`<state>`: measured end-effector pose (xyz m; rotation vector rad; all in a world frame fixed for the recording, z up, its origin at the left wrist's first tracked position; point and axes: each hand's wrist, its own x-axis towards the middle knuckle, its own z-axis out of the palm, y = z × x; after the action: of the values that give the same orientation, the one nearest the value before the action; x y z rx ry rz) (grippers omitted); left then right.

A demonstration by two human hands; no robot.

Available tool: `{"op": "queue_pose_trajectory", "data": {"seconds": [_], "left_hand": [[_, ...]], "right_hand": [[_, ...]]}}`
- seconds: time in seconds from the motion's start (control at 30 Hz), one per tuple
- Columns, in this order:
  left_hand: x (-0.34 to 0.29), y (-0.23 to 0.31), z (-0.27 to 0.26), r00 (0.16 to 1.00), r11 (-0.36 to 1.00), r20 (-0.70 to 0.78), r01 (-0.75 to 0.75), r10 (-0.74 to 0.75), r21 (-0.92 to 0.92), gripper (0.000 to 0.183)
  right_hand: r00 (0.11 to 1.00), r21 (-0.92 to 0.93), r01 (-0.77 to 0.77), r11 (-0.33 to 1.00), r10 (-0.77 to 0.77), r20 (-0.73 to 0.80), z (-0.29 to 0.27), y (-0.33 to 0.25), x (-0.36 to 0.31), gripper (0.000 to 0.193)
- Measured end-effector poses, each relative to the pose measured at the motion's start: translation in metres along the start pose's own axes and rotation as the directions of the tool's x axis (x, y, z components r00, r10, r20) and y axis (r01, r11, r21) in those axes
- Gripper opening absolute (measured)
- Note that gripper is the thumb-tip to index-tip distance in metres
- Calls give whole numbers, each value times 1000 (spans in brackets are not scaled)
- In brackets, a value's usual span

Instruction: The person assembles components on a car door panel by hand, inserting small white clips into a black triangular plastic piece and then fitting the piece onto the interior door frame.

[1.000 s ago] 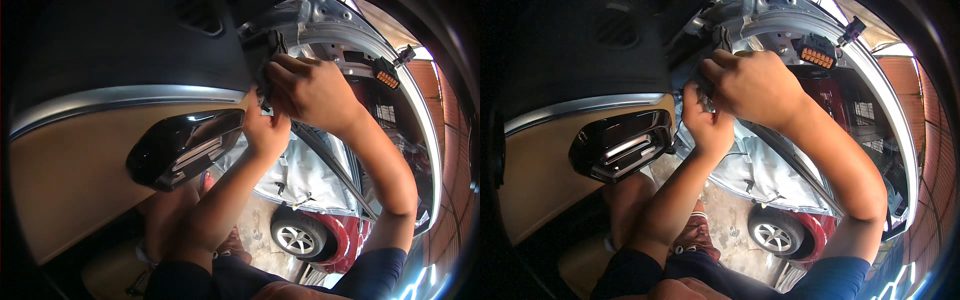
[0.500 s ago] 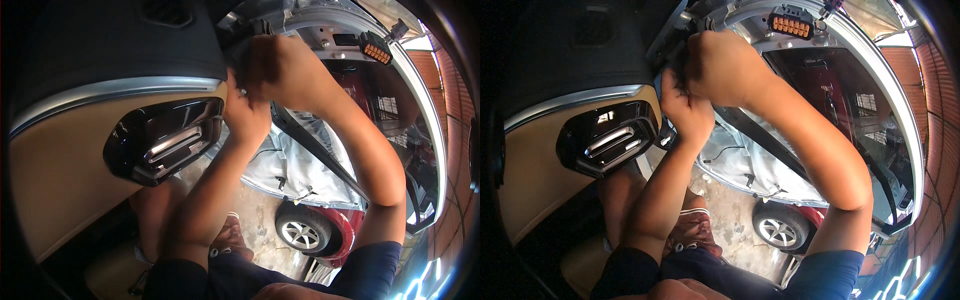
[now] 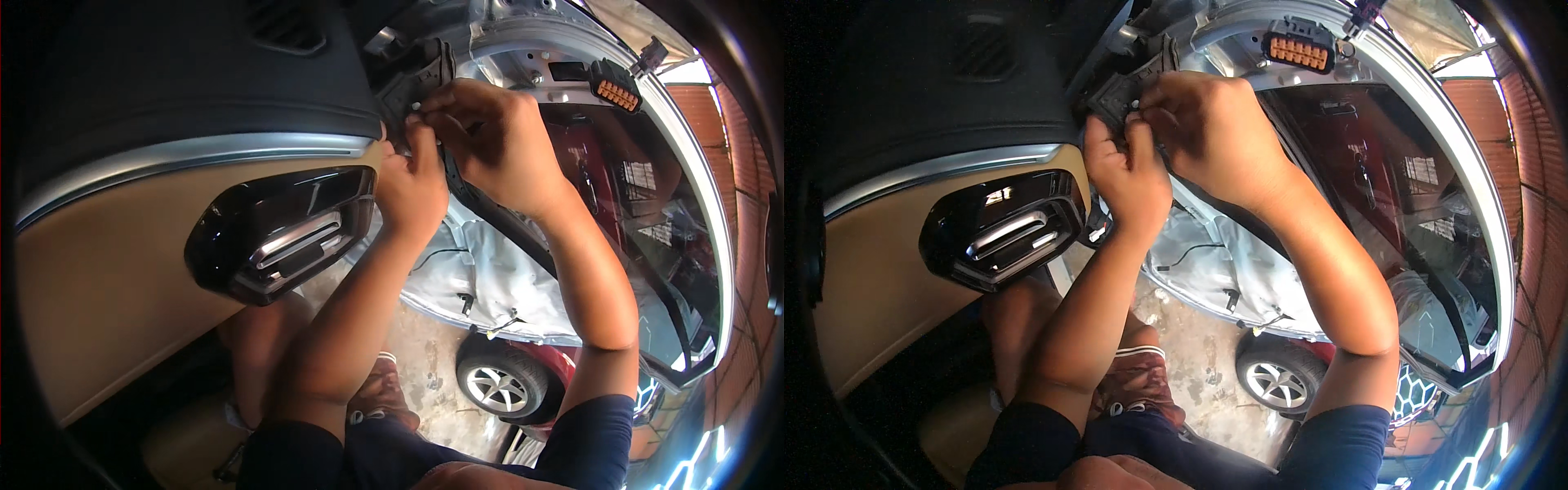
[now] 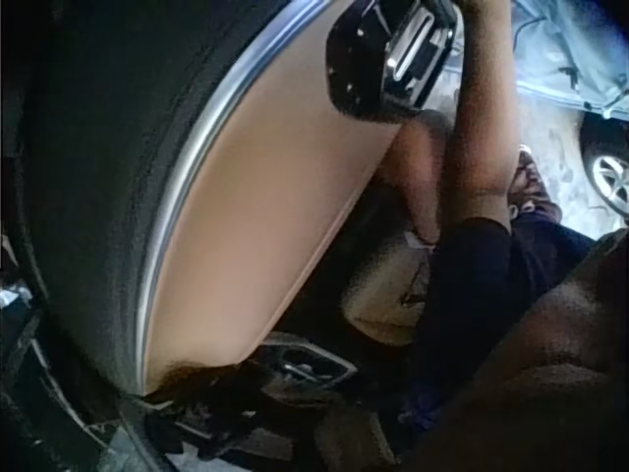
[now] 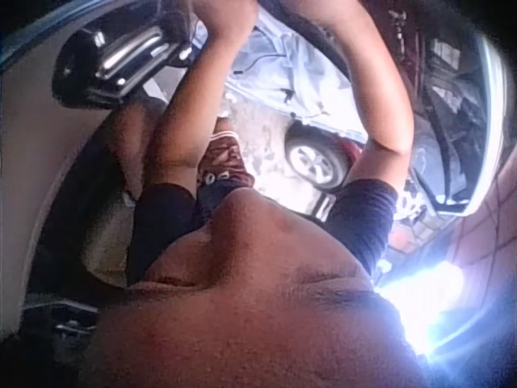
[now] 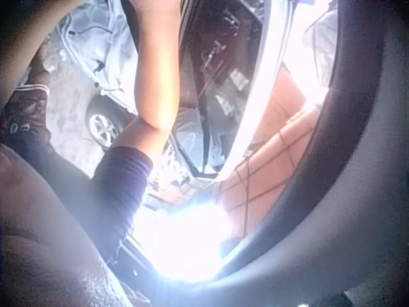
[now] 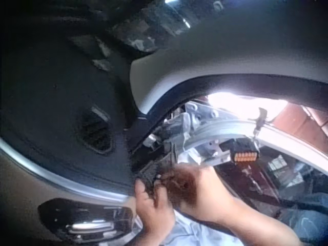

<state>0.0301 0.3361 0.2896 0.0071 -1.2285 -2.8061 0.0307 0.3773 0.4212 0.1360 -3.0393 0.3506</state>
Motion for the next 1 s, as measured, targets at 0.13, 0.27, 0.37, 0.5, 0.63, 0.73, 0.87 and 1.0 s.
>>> {"op": "queue_pose_trajectory", "data": {"seconds": [0.13,0.27,0.37,0.5,0.63,0.73,0.87,1.0], "left_hand": [[7,-7,1,988,988,-31,-154,153,-31,21],[2,7,7,996,954,-42,-85,76,-286,19],[-2,9,3,1000,945,13,8,-4,-327,18],[-5,13,-3,995,942,95,24,8,-333,18],[-5,15,-10,977,953,205,6,59,-302,19],[-3,17,-18,950,956,304,154,-74,-248,16],[-1,22,-35,913,953,387,223,-130,-206,21],[-12,35,-31,898,983,435,131,-62,-130,29]], "right_hand": [[993,-56,105,993,-108,-55,-1,-2,3,16],[958,-169,279,945,-286,-19,-6,6,5,19],[961,-111,251,962,-261,-89,-3,10,2,15],[950,-114,281,953,-293,-109,-3,12,-2,12],[968,-141,190,972,-210,-140,-3,0,-15,13],[941,28,115,993,-100,-322,7,3,-35,8],[794,301,148,942,69,-604,35,-11,-91,10],[794,798,155,582,407,-451,106,-41,-182,26]]}}
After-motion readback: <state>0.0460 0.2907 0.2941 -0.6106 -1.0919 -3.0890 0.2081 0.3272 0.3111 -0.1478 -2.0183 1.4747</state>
